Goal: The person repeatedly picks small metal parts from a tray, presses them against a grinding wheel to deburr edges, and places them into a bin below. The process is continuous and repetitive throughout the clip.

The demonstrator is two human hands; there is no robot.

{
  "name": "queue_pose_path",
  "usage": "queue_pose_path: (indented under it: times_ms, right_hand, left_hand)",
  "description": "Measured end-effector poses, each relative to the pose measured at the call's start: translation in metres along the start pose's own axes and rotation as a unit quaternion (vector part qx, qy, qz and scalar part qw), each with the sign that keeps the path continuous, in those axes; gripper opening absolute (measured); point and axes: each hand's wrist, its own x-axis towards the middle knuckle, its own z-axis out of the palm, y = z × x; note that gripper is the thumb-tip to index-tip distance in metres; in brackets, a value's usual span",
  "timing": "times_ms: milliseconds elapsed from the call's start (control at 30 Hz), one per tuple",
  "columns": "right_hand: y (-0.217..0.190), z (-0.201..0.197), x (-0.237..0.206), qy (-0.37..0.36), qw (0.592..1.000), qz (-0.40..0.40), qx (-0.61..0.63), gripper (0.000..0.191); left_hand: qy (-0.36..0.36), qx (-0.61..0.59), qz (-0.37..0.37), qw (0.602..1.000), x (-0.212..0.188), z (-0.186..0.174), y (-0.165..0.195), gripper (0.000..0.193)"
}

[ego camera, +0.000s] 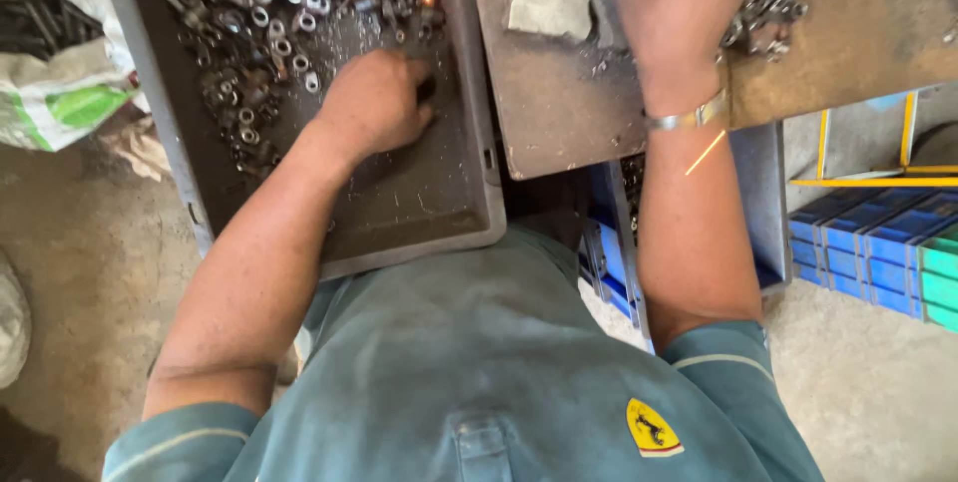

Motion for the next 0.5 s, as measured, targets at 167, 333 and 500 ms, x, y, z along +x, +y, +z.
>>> queue_pose_path:
  times_ms: [167,333,500]
  right_hand:
    - [-0.01,-0.034,-0.01,0.018,0.977,-0.014,0.21,0.032]
    - [-0.02,-0.05,-0.012,0.068,0.97,-0.041,0.228,0.038]
    - [-0.012,-0.051,-0.014,0.016,0.969,-0.004,0.245,0.034]
  left_hand:
    - [0.171,-0.01,-0.073,0.982,0.005,-0.004,-0.018,0.034]
    - [0.231,0.049,-0.106,0.966,0.023,0.003,-0.032,0.047]
    - [0.153,0.079,-0.154,0.973,0.029,0.008,-0.031,0.04]
